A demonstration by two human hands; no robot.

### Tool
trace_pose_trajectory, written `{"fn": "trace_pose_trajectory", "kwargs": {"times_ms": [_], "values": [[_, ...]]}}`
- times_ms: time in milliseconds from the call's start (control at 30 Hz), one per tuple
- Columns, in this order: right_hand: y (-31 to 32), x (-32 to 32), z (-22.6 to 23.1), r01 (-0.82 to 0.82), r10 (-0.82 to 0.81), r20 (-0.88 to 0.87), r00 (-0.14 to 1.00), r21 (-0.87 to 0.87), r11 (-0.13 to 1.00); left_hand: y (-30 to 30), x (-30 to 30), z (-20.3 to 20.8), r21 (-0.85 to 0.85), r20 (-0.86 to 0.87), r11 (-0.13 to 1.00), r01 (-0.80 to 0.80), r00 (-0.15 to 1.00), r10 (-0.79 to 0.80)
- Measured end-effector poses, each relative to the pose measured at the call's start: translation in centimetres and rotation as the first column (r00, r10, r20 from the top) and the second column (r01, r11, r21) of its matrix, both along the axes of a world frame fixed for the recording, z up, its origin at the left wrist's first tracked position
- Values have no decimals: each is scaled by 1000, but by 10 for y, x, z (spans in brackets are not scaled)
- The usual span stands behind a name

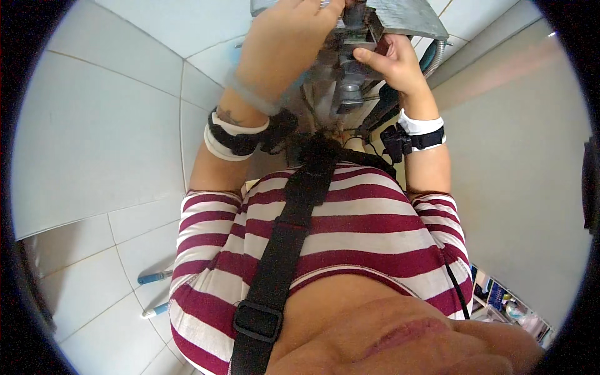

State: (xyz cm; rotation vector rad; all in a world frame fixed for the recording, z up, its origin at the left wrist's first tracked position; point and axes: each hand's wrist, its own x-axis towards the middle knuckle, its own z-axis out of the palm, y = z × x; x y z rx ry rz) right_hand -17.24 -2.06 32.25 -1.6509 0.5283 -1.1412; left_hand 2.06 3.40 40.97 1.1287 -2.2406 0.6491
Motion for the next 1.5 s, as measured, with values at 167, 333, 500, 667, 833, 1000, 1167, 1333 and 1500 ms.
{"fn": "trace_pose_trajectory", "kwargs": {"times_ms": [167,333,500,667,833,1000,1167,1333,1500], "values": [[-1,0,2,2,-1,8,1000,-5,1000,2,0,6,33,-7,999,7,1000,-7],[4,-18,-11,-7,7,-54,999,7,1000,5,-14,-6,84,4,996,-18,1000,17],[2,-18,-5,30,-32,-141,989,-12,999,2,-10,-8,10,-10,1000,-5,1000,6],[-1,-10,-6,7,-7,8,1000,-40,999,8,-13,2,34,-63,999,23,998,-20],[-9,-8,-12,81,-97,-88,991,-172,982,-1,-4,-8,24,-80,999,26,997,-24],[-12,-7,-17,25,-27,-24,999,-82,996,-4,-4,-8,3,6,1000,-8,1000,8],[-6,-7,-3,112,-134,-72,988,-247,963,-4,-6,-10,2,30,1000,7,1000,-7],[-1,-16,1,178,-280,-303,911,-323,930,-3,-14,-10,10,71,1000,-4,997,3],[-2,0,-6,-30,35,131,991,-39,999,-2,-10,-9,0,43,1000,31,999,-31]]}}
